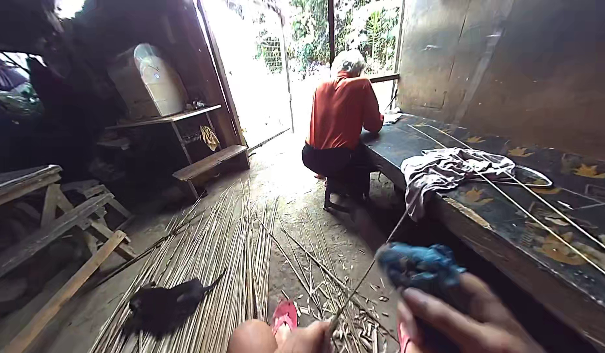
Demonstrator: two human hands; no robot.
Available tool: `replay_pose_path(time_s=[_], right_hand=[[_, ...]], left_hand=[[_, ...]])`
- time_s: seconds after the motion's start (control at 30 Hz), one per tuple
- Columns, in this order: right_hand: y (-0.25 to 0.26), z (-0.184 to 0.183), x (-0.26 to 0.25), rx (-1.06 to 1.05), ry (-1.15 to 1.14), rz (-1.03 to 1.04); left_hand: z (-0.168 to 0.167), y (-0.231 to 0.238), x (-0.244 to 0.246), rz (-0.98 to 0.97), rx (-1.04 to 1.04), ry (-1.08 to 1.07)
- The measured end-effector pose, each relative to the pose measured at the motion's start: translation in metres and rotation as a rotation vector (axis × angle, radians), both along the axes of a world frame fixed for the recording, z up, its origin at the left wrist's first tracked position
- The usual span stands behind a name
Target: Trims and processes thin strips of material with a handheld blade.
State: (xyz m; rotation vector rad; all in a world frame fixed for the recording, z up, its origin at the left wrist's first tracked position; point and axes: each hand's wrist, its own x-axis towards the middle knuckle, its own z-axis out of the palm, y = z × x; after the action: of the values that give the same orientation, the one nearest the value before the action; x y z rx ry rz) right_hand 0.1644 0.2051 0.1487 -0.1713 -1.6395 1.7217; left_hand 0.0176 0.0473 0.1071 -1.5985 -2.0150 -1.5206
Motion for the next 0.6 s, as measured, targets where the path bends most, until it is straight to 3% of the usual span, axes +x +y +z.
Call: replay_pose_path(time_s=[0.17,0.37,0.47,0.6], right_hand=[[0.029,0.013,-0.06,-0.154,0.03,0.111],[0.077,0.038,-0.099,-0.246,0.231,0.012],[0.094,0.042,-0.104,-0.228,0.243,0.043],[0.103,0.051,-0.129,-0.125,0.15,0.186]], left_hand=[[0.05,0.085,-0.031,0.092,0.083,0.26],[0.098,0.147,-0.074,-0.115,0.037,0.165],[0.104,0.171,-0.095,-0.161,0.043,0.17],[0.101,0.187,-0.114,0.009,0.172,0.234]])
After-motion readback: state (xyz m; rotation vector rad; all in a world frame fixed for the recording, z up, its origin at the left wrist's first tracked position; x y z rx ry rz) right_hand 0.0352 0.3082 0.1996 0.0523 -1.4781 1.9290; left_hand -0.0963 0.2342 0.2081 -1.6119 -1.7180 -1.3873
